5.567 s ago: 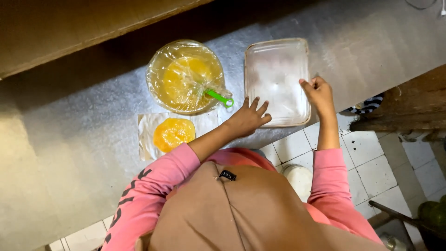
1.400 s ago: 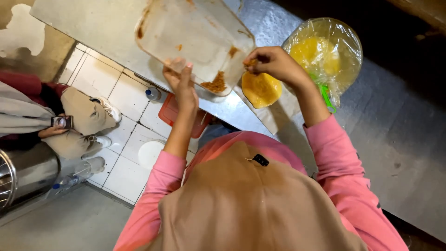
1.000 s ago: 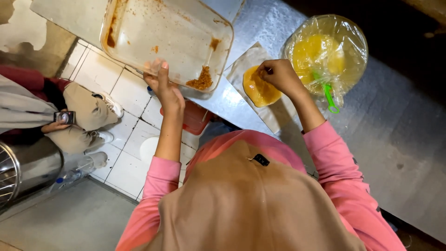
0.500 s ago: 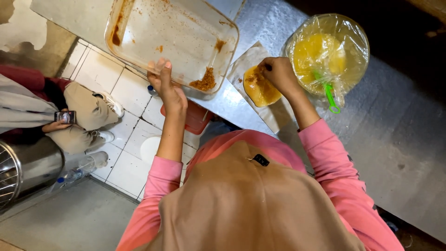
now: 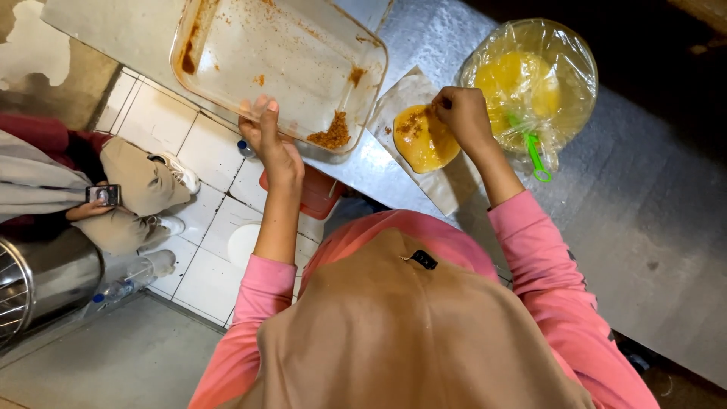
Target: Applying a glaze and a topping to a piece of pastry dough on a prep table.
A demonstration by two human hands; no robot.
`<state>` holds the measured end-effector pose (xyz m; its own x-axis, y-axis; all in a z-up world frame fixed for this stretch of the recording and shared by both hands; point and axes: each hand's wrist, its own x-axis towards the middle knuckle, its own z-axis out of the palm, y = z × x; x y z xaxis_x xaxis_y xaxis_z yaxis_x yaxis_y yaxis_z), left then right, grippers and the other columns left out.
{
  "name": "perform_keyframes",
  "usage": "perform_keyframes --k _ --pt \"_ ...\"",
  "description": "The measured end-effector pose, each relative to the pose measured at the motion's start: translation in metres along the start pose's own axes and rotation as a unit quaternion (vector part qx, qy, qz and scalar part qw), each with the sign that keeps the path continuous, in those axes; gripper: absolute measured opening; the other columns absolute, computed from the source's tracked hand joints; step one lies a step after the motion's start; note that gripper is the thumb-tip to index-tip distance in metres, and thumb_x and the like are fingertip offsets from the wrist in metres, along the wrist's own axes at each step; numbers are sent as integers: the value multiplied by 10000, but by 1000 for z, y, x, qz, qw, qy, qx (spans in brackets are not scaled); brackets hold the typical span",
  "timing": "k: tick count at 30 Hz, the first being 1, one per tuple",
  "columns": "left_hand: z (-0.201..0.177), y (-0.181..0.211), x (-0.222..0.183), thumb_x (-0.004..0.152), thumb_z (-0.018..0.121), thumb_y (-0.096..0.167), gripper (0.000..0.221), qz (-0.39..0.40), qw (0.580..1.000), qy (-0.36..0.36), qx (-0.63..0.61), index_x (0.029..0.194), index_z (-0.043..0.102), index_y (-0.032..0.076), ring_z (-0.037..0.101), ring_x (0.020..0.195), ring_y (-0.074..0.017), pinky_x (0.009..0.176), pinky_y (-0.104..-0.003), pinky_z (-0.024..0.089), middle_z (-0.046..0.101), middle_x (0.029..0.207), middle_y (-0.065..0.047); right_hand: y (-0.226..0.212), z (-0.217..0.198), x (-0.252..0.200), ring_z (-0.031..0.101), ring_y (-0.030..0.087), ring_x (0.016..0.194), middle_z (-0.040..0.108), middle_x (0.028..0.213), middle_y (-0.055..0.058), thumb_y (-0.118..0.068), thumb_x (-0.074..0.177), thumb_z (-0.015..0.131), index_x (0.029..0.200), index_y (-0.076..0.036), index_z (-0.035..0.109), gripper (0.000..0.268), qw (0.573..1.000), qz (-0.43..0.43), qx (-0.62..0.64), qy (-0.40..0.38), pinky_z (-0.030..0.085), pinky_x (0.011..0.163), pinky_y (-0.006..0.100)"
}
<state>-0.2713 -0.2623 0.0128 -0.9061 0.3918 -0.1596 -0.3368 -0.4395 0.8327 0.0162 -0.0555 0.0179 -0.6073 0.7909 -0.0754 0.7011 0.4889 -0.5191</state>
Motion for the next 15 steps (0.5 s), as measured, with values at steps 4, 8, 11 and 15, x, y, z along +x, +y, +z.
perform_keyframes --k 4,8,11,15 --pt "7 7 -7 927 811 149 661 -6 1000 1 5 1420 371 161 573 1196 -201 979 -384 561 530 1322 -73 7 -3 -1 749 360 809 758 813 94 -84 856 744 972 -136 794 137 999 -8 -48 -6 615 745 458" --pt "2 2 -3 931 816 148 665 -9 1000 -5 -2 1423 369 161 571 1207 -205 994 -405 555 526 1334 -73 14 -6 -13 754 342 781 757 789 64 -70 860 750 949 -132 798 119 998 -6 -56 -5 618 727 447" --pt "0 1 -2 921 828 145 681 -15 1000 -4 -9 1424 369 161 577 1195 -202 989 -399 565 530 1321 -72 17 -10 -20 748 387 797 751 799 118 -122 872 751 981 -125 794 117 995 8 -89 -33 612 725 491" --pt "4 2 -6 920 827 150 666 -17 1000 -3 -6 1412 378 168 581 1185 -197 969 -386 564 535 1309 -64 7 -20 -33 731 442 833 750 824 177 -73 825 760 977 -67 782 155 998 -6 -51 -47 598 761 534"
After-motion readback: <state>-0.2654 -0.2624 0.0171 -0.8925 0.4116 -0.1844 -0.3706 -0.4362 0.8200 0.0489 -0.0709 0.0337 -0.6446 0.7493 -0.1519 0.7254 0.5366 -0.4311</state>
